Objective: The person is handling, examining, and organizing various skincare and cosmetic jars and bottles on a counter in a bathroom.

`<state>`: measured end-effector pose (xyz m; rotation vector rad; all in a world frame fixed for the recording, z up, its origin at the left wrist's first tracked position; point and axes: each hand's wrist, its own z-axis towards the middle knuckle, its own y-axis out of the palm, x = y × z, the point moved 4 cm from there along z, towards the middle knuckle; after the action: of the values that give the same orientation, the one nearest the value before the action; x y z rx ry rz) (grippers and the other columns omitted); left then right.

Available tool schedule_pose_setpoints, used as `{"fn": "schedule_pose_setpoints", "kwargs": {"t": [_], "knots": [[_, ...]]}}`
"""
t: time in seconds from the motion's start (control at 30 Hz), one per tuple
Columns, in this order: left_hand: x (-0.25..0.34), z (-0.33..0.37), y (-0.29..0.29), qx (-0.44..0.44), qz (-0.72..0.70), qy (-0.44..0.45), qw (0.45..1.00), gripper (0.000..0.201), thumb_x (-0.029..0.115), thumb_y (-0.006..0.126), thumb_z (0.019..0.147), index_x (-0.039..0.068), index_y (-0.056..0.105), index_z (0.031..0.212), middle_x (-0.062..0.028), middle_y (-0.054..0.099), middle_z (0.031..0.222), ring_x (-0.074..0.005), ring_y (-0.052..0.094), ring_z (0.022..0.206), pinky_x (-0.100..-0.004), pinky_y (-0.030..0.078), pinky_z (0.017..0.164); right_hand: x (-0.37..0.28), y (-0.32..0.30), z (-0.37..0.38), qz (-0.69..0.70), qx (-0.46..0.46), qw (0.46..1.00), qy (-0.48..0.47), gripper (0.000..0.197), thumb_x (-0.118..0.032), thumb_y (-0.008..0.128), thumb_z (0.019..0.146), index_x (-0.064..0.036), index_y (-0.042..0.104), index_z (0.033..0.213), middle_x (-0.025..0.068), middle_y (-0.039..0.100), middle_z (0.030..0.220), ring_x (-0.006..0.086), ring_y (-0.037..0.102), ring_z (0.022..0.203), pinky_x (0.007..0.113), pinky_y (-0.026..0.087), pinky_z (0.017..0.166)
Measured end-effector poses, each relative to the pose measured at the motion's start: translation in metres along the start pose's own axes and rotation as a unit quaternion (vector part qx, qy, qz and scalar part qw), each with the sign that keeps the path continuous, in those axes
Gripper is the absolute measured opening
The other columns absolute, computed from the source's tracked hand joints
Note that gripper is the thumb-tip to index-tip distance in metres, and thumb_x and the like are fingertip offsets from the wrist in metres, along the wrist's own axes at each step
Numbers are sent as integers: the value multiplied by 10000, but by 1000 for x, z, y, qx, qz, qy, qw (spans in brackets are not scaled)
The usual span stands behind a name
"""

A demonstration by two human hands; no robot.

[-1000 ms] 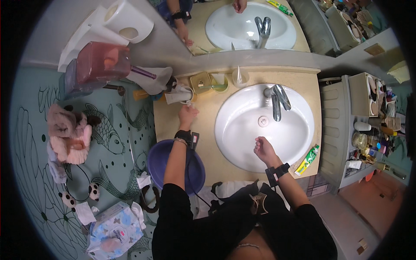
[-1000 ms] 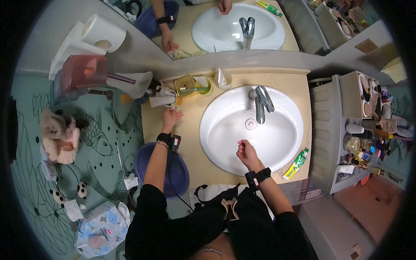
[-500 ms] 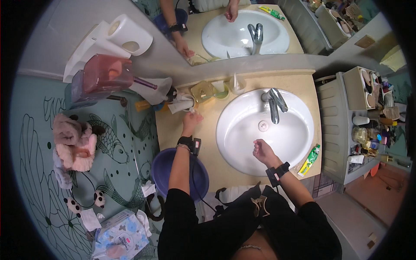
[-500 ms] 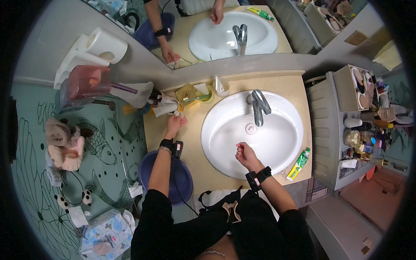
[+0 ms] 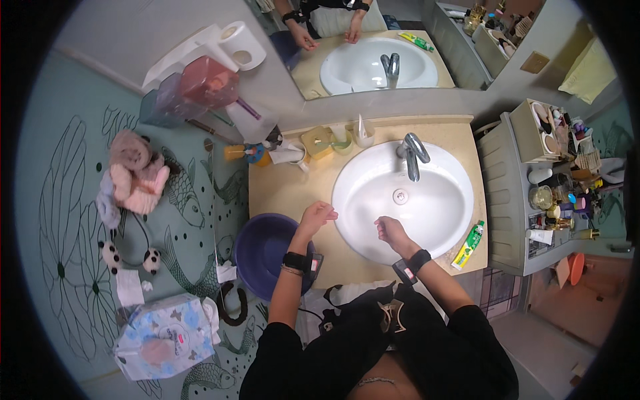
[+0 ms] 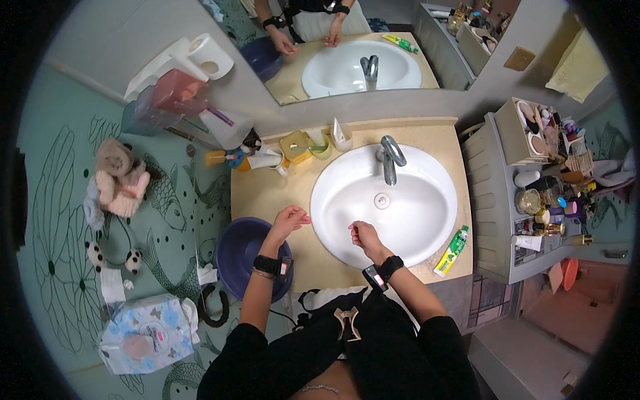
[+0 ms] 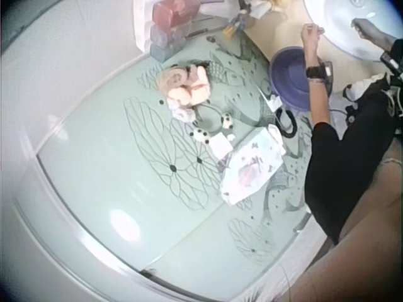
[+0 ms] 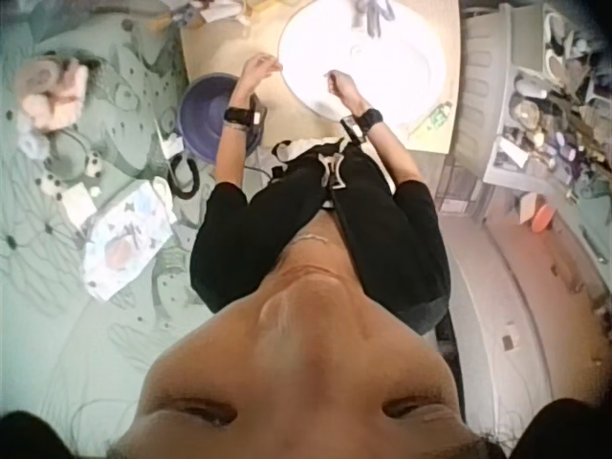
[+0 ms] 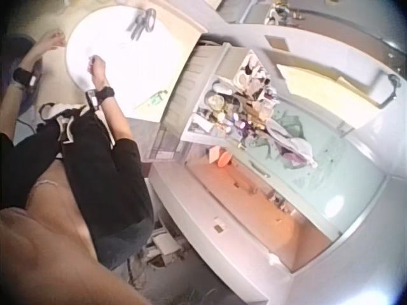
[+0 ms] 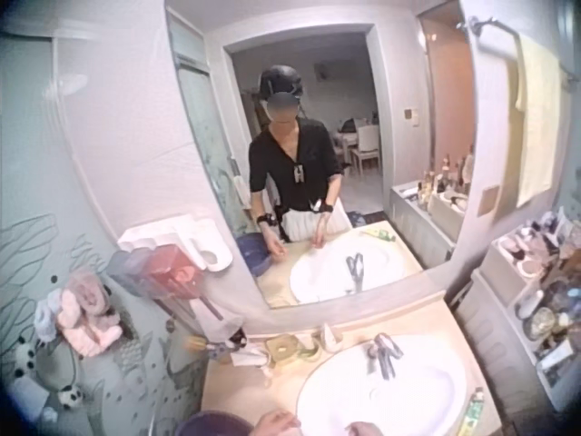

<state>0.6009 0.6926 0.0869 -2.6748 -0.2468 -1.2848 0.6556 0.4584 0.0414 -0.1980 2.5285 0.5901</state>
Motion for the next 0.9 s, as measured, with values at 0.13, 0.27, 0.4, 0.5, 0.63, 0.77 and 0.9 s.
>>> {"fn": "schedule_pose_setpoints", "kwargs": {"t": [0.13, 0.27, 0.4, 0.5, 0.63, 0.77, 0.9], "knots": [[-11, -32, -10, 42, 13, 76, 996, 212, 225, 509, 875, 29, 570, 924, -65, 637, 873, -118, 593, 864, -289, 424, 780, 0, -3, -23, -113, 44, 990, -78, 158, -188, 458, 834, -40, 509, 854, 40, 519, 710, 117, 503, 540, 226, 429, 513], [-20, -56, -19, 104, 32, 171, 979, 198, 160, 550, 840, -24, 620, 865, -67, 635, 848, -120, 576, 795, -232, 432, 732, 6, -16, -26, -418, 95, 854, -296, 312, -237, 543, 805, -48, 510, 1051, 163, 526, 970, 229, 554, 791, 340, 462, 713], [-36, -76, -32, 122, -1, 157, 980, 189, 136, 527, 869, -36, 604, 874, -77, 630, 861, -132, 585, 828, -236, 441, 772, 14, -14, -40, -523, 80, 804, -272, 363, -275, 561, 793, -61, 520, 1083, 220, 510, 1044, 273, 523, 937, 336, 417, 820], [-54, -84, -41, 123, -24, 176, 976, 175, 122, 530, 868, -43, 588, 859, -87, 626, 852, -143, 588, 826, -248, 455, 774, 23, -19, -31, -454, 9, 860, -231, 322, -274, 536, 816, -36, 544, 1033, 203, 525, 1070, 241, 529, 978, 317, 435, 783], [-66, -92, -37, 103, -59, 159, 980, 169, 124, 526, 872, -38, 573, 862, -93, 623, 844, -150, 589, 841, -261, 456, 793, 41, -24, -38, -363, 34, 901, -236, 315, -272, 534, 840, -24, 534, 1033, 160, 550, 1063, 228, 563, 925, 302, 455, 741], [-77, -91, -41, 121, -115, 182, 969, 113, 97, 558, 848, -10, 582, 825, -30, 596, 767, -82, 545, 724, -205, 430, 684, 46, -12, -66, -353, 78, 884, -297, 342, -263, 568, 826, -6, 505, 1042, 124, 579, 970, 216, 607, 784, 302, 466, 718], [-69, -86, -26, 141, -125, 215, 958, 99, 95, 578, 832, -2, 588, 814, -4, 576, 747, -59, 511, 701, -192, 414, 666, 50, -25, -87, -284, 82, 933, -207, 310, -197, 545, 827, 21, 491, 1041, 139, 580, 887, 183, 612, 720, 278, 487, 662]]}}
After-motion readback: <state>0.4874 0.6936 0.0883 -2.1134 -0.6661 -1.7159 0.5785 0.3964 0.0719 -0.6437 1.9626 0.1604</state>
